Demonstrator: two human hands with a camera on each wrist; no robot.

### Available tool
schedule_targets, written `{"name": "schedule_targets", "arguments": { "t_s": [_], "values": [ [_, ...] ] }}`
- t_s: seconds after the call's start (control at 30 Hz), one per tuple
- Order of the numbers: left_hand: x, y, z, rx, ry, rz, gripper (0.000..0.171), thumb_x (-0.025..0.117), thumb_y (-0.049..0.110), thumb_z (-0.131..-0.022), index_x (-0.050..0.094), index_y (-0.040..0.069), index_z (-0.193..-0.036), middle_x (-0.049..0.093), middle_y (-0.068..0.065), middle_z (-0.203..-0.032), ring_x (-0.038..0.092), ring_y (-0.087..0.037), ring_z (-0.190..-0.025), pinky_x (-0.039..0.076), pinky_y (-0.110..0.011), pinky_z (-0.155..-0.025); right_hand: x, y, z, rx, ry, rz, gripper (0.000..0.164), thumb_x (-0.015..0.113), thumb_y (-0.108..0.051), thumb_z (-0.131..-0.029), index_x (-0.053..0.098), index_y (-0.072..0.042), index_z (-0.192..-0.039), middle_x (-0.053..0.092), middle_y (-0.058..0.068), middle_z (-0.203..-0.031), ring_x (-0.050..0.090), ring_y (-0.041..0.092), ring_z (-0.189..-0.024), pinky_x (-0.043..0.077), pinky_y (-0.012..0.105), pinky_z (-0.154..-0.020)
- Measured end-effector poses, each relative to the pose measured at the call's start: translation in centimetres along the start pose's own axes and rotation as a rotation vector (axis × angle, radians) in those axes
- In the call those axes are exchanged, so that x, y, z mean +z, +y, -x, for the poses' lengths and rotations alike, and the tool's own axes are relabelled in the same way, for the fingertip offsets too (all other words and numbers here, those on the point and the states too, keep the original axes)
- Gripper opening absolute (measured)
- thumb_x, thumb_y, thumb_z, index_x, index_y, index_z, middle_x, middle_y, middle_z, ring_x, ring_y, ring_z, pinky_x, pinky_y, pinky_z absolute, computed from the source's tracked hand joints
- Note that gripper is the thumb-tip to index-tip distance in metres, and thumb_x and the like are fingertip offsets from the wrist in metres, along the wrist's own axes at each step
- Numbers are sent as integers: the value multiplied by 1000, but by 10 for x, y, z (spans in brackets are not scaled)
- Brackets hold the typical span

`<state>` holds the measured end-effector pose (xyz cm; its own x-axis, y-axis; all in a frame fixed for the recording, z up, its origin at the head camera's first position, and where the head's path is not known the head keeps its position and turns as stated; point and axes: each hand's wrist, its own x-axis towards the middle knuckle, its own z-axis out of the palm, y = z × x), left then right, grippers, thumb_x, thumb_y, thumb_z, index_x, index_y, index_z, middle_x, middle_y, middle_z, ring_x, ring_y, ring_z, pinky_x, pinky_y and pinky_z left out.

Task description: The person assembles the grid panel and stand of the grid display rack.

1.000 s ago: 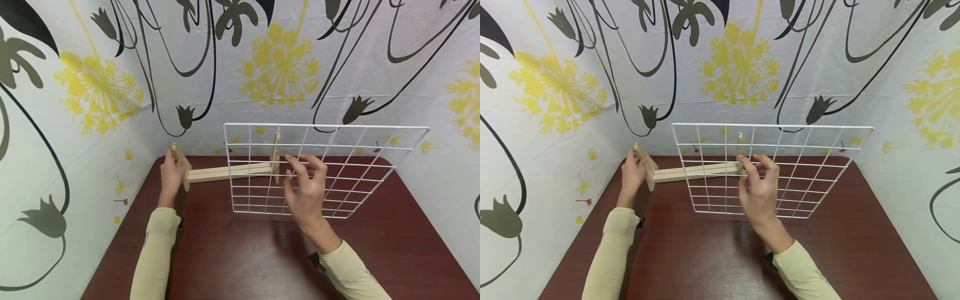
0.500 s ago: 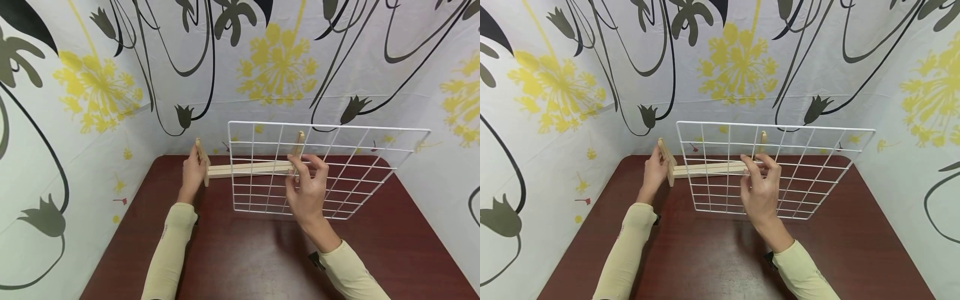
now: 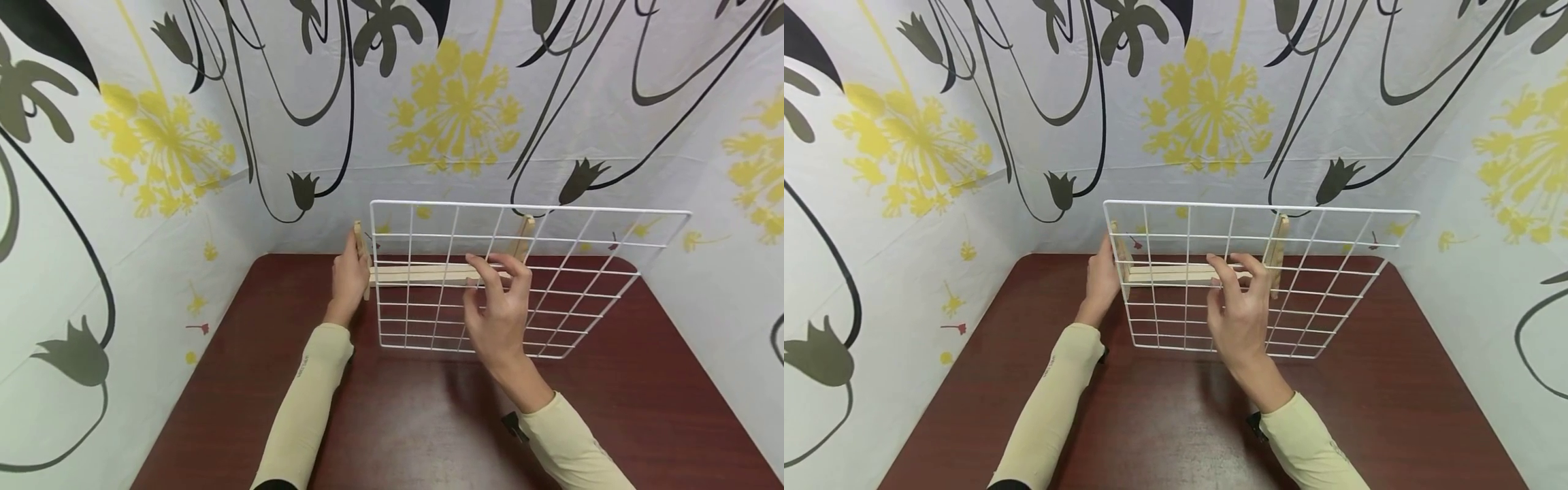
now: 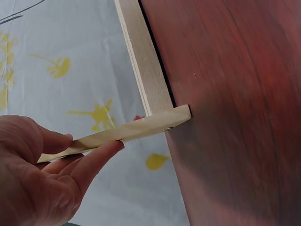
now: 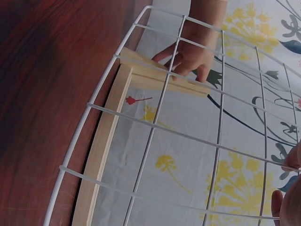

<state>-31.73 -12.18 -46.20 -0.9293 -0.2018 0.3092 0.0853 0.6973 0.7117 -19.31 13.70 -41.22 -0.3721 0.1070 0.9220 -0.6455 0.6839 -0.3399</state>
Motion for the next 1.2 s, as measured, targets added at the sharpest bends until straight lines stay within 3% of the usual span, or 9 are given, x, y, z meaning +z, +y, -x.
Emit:
{"name": "schedule_targets", "arguments": {
  "t_s": [0.3,0.57,0.67,0.8,0.97,1.13,1.2],
  "values": [
    [2,-1,-4,33,28,0,61,58,12,-108,36,27,-163,74,-21,-129,76,-39,-107,62,-56,-85,8,-1,-4,-6,-9,1,48,71,7,-88,71,-13,-132,53,28,-130,58,41,-120,52,41,-91],
    [0,-3,-9,43,29,-17,62,57,11,-108,35,28,-163,73,-22,-129,73,-46,-110,60,-61,-89,22,1,-13,4,-4,-7,50,70,10,-86,71,-12,-131,53,27,-131,56,43,-120,54,44,-89],
    [0,-3,-8,55,35,-9,59,55,10,-109,36,28,-162,75,-20,-123,74,-46,-105,60,-61,-85,30,1,-18,8,-7,-7,49,70,9,-87,70,-13,-131,53,27,-131,56,42,-120,54,44,-90],
    [3,-4,-6,47,31,19,57,50,8,-109,37,32,-159,76,-15,-101,73,-38,-82,58,-52,-70,40,3,-24,-7,-24,-12,42,68,5,-93,69,-12,-131,52,27,-132,58,41,-119,56,43,-88],
    [7,-2,-4,21,35,35,73,57,-4,-100,37,35,-158,69,-11,-86,63,-31,-69,52,-45,-62,52,7,-38,-34,-36,-1,38,65,2,-96,67,-11,-132,51,28,-132,58,43,-114,56,45,-87],
    [12,-1,-5,23,9,60,58,53,4,-106,40,32,-155,73,-14,-92,67,-31,-66,56,-45,-62,57,14,-64,-43,-6,3,46,67,6,-90,68,-13,-132,53,25,-130,58,42,-113,54,45,-85],
    [13,-1,-4,38,5,37,50,48,12,-112,39,31,-157,77,-16,-101,73,-33,-73,60,-48,-67,58,16,-77,-53,5,4,48,67,8,-88,69,-14,-131,54,24,-130,58,41,-110,53,45,-84]
  ]
}}
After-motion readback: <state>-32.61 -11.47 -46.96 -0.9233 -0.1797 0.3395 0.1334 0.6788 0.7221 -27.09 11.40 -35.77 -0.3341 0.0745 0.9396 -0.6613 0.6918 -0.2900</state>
